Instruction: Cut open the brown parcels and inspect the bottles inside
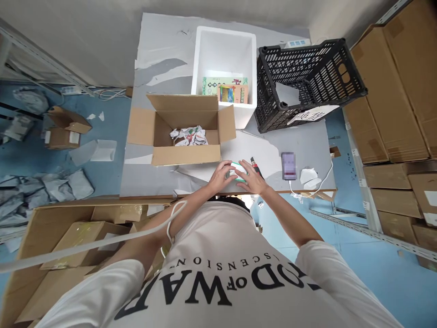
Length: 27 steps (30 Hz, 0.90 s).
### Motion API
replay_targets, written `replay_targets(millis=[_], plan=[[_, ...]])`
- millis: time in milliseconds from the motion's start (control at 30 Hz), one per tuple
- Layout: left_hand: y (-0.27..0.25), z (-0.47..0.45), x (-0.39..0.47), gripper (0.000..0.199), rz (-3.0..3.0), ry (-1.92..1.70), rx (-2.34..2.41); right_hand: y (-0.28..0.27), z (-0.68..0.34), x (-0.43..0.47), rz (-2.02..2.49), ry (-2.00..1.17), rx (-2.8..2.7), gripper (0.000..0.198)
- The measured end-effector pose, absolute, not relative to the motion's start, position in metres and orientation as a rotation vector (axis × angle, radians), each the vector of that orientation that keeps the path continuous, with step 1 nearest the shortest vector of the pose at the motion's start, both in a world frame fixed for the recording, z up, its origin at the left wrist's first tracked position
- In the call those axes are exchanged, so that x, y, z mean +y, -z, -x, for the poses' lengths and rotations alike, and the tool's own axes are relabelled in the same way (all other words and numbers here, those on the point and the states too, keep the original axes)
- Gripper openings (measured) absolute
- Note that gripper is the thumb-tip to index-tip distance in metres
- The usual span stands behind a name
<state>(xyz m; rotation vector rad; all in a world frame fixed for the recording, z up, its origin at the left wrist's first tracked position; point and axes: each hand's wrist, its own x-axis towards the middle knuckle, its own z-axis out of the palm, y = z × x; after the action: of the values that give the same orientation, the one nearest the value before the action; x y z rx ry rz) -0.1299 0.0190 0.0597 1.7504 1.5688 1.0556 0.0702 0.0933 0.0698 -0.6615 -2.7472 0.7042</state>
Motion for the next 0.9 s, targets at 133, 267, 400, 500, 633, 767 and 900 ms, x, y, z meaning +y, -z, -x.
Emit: replay_targets(millis=[133, 267, 400, 500, 633, 767, 900], plan=[[-0.060, 0.132, 0.017, 0.024, -1.729, -1.033, 1.566, -0.068, -0.060, 0.097, 0.723, -0.596, -2.836, 0.035], [-0.071, 0.134, 0.007, 0.039, -1.774, -1.031, 1.527, -0.080, -0.060, 0.108, 0.673, -0.551, -2.828, 0.032], [-0.080, 0.147, -0.013, 0.045, -1.860, -1.061, 1.464, -0.133, -0.084, 0.136, 0.790, -0.431, -2.570, 0.035], [-0.079, 0.161, -0.029, 0.035, -1.896, -1.043, 1.470, -0.205, -0.112, 0.179, 0.885, -0.153, -2.317, 0.036], [-0.075, 0.175, -0.043, 0.022, -1.889, -0.988, 1.556, -0.284, -0.132, 0.266, 0.985, 0.249, -1.988, 0.032], [-0.075, 0.181, -0.051, 0.016, -1.909, -0.981, 1.597, -0.286, -0.114, 0.345, 1.342, 0.250, -1.889, 0.033], [-0.075, 0.184, -0.057, 0.015, -1.915, -0.959, 1.637, -0.240, -0.077, 0.373, 1.745, 0.099, -1.940, 0.039]])
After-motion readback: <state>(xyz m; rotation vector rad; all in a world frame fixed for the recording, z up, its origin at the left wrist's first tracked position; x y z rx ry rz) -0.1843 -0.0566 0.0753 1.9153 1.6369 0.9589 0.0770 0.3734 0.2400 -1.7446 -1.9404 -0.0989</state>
